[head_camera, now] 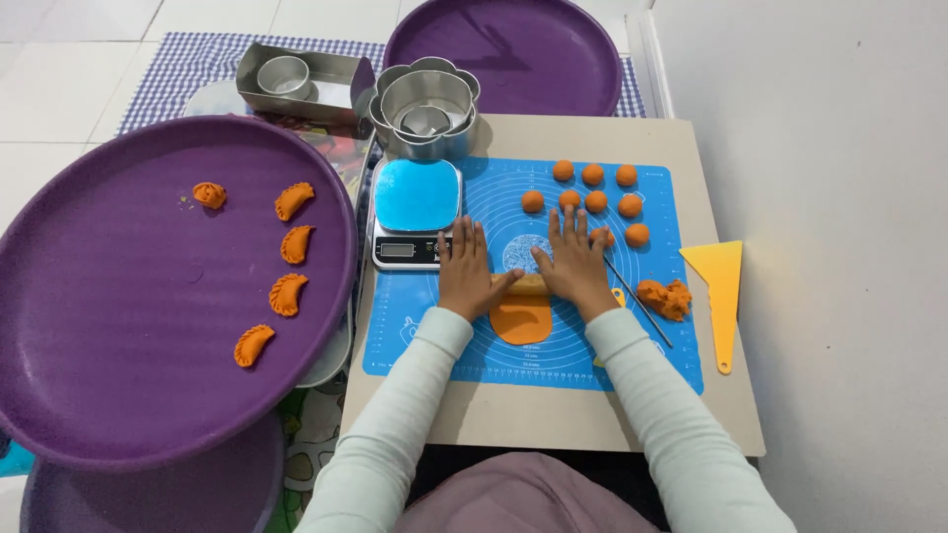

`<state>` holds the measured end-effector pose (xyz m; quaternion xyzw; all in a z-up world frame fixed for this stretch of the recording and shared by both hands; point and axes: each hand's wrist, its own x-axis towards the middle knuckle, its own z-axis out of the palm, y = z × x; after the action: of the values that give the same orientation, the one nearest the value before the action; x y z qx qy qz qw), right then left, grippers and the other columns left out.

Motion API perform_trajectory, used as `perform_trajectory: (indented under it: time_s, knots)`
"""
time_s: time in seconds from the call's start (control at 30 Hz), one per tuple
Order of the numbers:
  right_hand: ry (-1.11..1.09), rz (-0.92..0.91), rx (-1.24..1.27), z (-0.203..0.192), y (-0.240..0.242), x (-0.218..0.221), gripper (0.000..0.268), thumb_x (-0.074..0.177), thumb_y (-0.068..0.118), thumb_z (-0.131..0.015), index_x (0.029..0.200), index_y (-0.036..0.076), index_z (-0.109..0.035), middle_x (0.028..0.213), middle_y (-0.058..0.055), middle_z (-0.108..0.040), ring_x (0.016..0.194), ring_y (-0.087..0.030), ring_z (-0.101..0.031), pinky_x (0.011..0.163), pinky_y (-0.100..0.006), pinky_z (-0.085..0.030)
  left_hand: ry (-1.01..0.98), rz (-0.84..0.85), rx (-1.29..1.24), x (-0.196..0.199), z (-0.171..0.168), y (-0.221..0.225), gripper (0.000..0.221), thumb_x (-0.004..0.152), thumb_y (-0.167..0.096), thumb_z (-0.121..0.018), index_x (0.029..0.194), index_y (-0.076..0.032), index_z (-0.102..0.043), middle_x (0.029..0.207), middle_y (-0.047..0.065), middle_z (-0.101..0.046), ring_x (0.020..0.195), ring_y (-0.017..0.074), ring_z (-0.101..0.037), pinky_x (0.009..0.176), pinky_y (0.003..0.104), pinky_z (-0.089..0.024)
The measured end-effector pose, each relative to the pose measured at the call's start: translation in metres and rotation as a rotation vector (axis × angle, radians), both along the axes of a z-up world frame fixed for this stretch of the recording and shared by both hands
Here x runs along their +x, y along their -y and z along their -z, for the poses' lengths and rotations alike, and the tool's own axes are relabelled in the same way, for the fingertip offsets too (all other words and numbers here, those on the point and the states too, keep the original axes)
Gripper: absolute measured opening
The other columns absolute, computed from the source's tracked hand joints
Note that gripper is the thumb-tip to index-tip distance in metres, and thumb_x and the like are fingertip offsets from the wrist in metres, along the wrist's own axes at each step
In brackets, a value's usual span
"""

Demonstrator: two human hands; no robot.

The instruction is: The person is forming small pastries by flattening dough balls with a rolling pin and hand-crimping the edges into a crescent shape before placing them on a tray.

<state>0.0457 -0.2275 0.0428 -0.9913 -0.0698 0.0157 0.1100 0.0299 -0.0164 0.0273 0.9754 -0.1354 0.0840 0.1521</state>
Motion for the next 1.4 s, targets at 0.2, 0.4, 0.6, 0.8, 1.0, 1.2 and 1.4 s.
perform_trajectory:
  time_s: [0.2,0.4,0.6,0.8,1.0,1.2,1.4]
  knots:
    - [0.121,-0.026,-0.039,-0.007,-0.003,-0.029,0.079,0.104,0.061,-0.032,0.165,0.011,-0.023,0.168,-0.026,-0.024,0.157,-0.044,-0.016,0.118,-0.074,-0.008,0.017,0.03,-0.011,-0.021,0.011,-0.005,0.113,0.086,-0.077,-0.046,0.159,0.004,-0.018,0.167,0.027,-0.011,0.157,0.0397,0.0,0.122,0.061,0.008]
    - [0.273,-0.102,-0.008,0.014,0.002,-0.116,0.071,0.101,0.057,-0.044,0.161,0.02,-0.037,0.164,-0.017,-0.037,0.15,-0.043,-0.031,0.119,-0.067,-0.019,0.02,0.119,-0.135,-0.122,0.011,-0.014,0.112,0.091,-0.084,-0.035,0.159,0.003,-0.018,0.166,0.028,-0.015,0.155,0.0403,-0.005,0.118,0.063,0.009]
    - [0.329,-0.198,-0.068,0.098,0.041,-0.134,0.052,0.093,0.037,-0.059,0.143,0.03,-0.049,0.13,0.006,-0.059,0.134,-0.019,-0.052,0.123,-0.052,-0.029,-0.162,0.137,-0.395,-0.163,-0.01,-0.033,0.1,0.096,-0.067,-0.049,0.16,0.001,-0.015,0.165,0.029,-0.013,0.152,0.0481,-0.003,0.119,0.063,0.004]
    - [0.363,0.157,0.127,-0.017,0.079,-0.081,0.033,0.11,0.047,-0.044,0.107,0.024,-0.068,0.096,-0.001,-0.067,0.095,-0.028,-0.069,0.09,-0.048,-0.054,-0.116,-0.013,-0.547,-0.155,0.01,-0.07,0.098,0.096,-0.069,-0.035,0.163,-0.006,0.001,0.168,0.023,0.002,0.152,0.0473,0.012,0.121,0.059,0.004]
    - [0.144,0.433,-0.042,0.009,0.194,0.037,0.049,0.105,0.053,-0.059,0.14,0.018,-0.056,0.109,-0.012,-0.062,0.101,-0.041,-0.07,0.074,-0.066,-0.055,-0.234,-0.048,-0.65,-0.153,0.003,-0.07,0.095,0.096,-0.069,-0.027,0.162,-0.008,0.004,0.169,0.019,0.005,0.152,0.0434,0.015,0.122,0.056,0.007]
    - [0.157,0.404,-0.033,-0.017,0.176,0.05,0.046,0.105,0.036,-0.066,0.133,-0.001,-0.064,0.106,-0.024,-0.069,0.102,-0.048,-0.069,0.076,-0.064,-0.055,-0.266,-0.057,-0.639,-0.154,-0.005,-0.069,0.1,0.093,-0.075,-0.022,0.162,-0.007,0.006,0.169,0.02,0.007,0.152,0.0431,0.016,0.123,0.057,0.005]
    - [0.149,0.442,0.007,-0.004,0.178,0.059,0.043,0.107,0.029,-0.067,0.135,-0.003,-0.062,0.106,-0.025,-0.068,0.102,-0.046,-0.068,0.077,-0.061,-0.054,-0.279,-0.052,-0.623,-0.153,-0.002,-0.07,0.1,0.093,-0.074,-0.02,0.161,-0.007,0.006,0.169,0.021,0.008,0.152,0.044,0.017,0.122,0.057,0.005]
